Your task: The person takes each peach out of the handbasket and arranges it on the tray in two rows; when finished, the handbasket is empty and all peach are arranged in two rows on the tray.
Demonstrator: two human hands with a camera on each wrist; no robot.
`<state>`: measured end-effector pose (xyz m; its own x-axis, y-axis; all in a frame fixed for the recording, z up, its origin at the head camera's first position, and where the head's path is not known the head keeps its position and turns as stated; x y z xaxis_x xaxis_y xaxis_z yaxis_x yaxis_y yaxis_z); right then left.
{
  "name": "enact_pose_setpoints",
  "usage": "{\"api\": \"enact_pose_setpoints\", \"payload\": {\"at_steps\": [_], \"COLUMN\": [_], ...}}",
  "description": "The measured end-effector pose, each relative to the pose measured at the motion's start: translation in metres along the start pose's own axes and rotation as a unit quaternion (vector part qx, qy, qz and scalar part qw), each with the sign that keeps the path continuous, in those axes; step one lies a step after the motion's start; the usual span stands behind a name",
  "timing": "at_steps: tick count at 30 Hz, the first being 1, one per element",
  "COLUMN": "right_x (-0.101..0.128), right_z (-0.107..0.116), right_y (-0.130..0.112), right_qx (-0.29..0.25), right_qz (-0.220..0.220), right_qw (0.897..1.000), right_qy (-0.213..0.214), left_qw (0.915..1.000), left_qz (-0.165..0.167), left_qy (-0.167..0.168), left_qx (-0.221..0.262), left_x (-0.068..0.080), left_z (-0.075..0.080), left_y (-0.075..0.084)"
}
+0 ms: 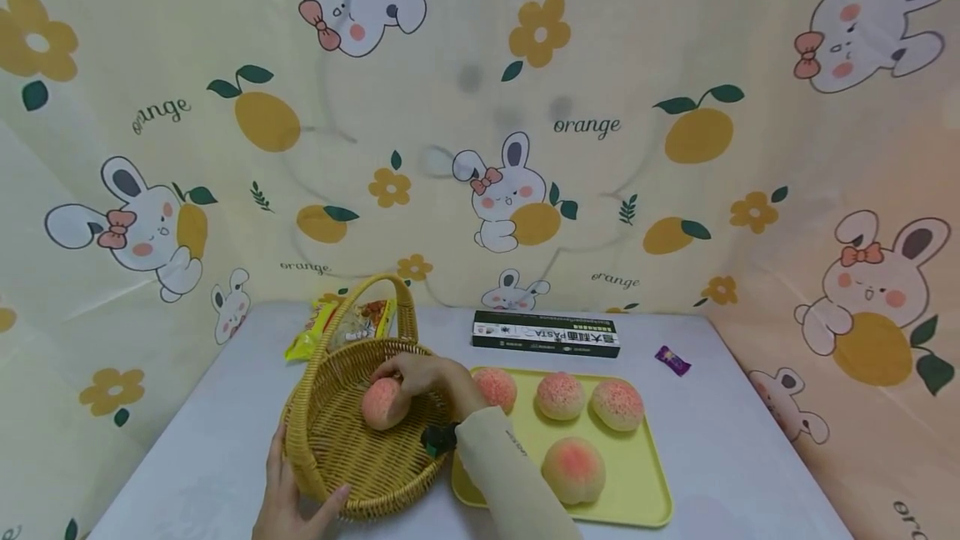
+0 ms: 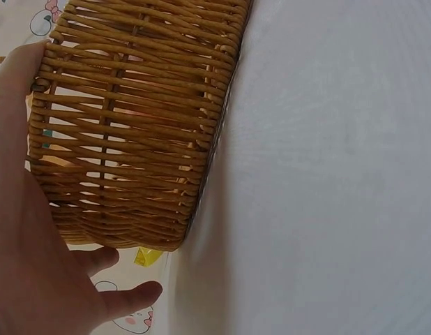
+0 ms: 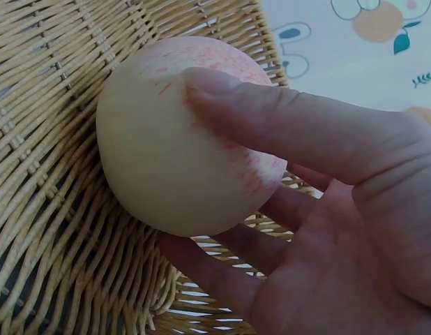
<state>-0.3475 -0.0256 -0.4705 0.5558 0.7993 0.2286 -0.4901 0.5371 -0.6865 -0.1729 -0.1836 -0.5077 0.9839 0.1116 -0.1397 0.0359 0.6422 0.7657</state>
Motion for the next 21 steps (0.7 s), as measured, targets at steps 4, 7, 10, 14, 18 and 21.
{"api": "enact_pose_setpoints", "payload": {"at_steps": [4, 7, 10, 14, 18, 21], "right_x": [0.001, 0.001, 0.002, 0.003, 0.006, 0.01], "right_z": [-0.001, -0.003, -0.004, -0.002, 0.003, 0.009], "right_y": [0.0, 0.002, 0.005, 0.006, 0.006, 0.003], "right_qx": [0.014, 0.021, 0.014, 0.004, -0.015, -0.039], "right_qz": [0.002, 0.002, 0.003, 0.004, -0.001, 0.003], "right_qw": [1.0, 1.0, 1.0, 1.0, 0.999, 0.999], "right_qy": [0.001, 0.002, 0.004, 0.011, 0.028, 0.039], "left_qw": [1.0, 0.9999, 0.9996, 0.9997, 0.9999, 0.9999], "left_qz": [0.005, 0.01, 0.016, 0.012, 0.008, 0.01], "left_qy": [-0.008, -0.014, -0.021, -0.018, -0.009, -0.007], "left_qx": [0.001, 0.002, 0.003, 0.003, 0.001, -0.001], "left_x": [0.0, 0.001, 0.002, 0.001, 0.0, 0.0], "left_z": [-0.001, -0.001, -0.002, -0.002, -0.001, -0.001], "left_y": [-0.001, -0.002, -0.002, -0.002, -0.001, 0.0]}}
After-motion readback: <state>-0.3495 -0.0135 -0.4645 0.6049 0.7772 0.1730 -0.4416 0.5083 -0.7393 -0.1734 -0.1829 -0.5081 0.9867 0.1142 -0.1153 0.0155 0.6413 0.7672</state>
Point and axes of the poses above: each hand's wrist, its own x-axis away from the middle knuckle, its own z-axis out of the back of the hand, y = z × x, the point moved 6 cm from there along -x, towards the middle knuckle, and after that the axes turned 5 degrees about x, right-handed, at the moved point
